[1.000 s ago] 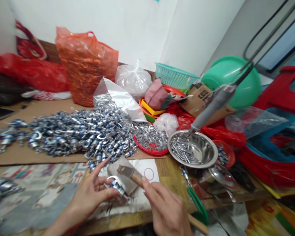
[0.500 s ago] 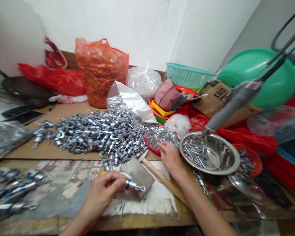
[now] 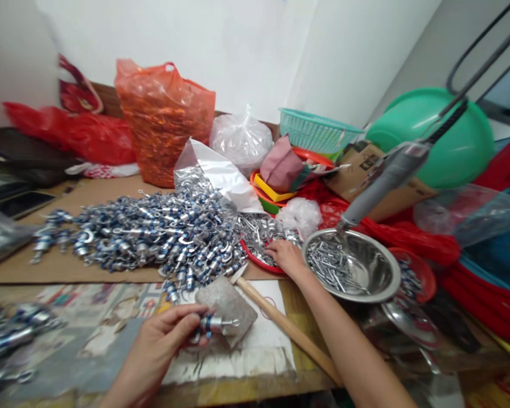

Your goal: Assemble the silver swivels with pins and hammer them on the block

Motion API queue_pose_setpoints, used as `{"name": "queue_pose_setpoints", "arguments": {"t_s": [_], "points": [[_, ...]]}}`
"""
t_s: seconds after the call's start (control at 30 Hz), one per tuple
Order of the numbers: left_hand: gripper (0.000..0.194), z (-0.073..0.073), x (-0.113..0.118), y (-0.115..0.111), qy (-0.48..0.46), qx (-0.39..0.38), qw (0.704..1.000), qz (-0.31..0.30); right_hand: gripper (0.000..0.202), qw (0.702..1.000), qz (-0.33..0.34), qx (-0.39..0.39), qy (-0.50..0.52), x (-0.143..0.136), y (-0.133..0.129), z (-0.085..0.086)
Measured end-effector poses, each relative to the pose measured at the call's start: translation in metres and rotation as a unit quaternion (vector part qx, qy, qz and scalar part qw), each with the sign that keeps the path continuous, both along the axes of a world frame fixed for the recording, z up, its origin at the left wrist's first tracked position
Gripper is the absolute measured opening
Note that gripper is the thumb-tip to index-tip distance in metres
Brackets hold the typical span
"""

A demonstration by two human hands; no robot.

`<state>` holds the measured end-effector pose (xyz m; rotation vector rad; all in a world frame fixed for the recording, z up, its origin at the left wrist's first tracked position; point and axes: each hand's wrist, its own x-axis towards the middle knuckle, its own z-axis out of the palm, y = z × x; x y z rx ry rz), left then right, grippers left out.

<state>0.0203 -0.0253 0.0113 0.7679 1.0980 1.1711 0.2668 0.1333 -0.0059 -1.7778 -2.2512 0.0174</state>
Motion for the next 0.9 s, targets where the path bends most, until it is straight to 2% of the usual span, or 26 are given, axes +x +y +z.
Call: {"name": "queue_pose_setpoints", "arguments": {"t_s": [0.1, 0.17, 0.23, 0.33, 0.4, 0.47, 0.53, 0.8, 0.9], "points": [[0.019, 0.002, -0.004, 0.001, 0.010, -0.010, 1.000, -0.012, 0.018, 0.999, -0.029, 0.037, 0.014, 0.006, -0.006, 0.011], [0.017, 0.002, -0.008, 0.002, 0.079, 0.020, 0.996, -0.037, 0.020, 0.997, -0.035, 0.056, 0.034, 0.000, -0.016, 0.019], [0.016, 0.000, -0.013, 0.000, 0.178, 0.078, 0.980, -0.047, 0.019, 0.996, -0.021, 0.058, 0.057, -0.015, -0.034, 0.028], [0.028, -0.003, -0.017, -0.005, 0.268, 0.173, 0.948, -0.019, 0.014, 0.992, 0.059, 0.026, 0.105, -0.047, -0.078, 0.043], [0.039, -0.003, -0.017, -0.009, 0.291, 0.216, 0.932, 0.014, 0.013, 0.973, 0.177, 0.008, 0.147, -0.067, -0.109, 0.053], [0.045, -0.001, -0.016, -0.013, 0.311, 0.247, 0.917, 0.025, 0.015, 0.958, 0.255, 0.019, 0.126, -0.082, -0.134, 0.062], [0.046, 0.004, -0.017, -0.014, 0.327, 0.270, 0.906, 0.015, 0.018, 0.954, 0.287, 0.034, 0.079, -0.090, -0.148, 0.068], [0.046, 0.006, -0.020, -0.018, 0.338, 0.285, 0.897, 0.004, 0.024, 0.943, 0.318, 0.095, -0.003, -0.096, -0.161, 0.074], [0.034, 0.009, -0.021, -0.019, 0.328, 0.284, 0.901, 0.010, 0.028, 0.942, 0.323, 0.091, -0.015, -0.096, -0.162, 0.075]]}}
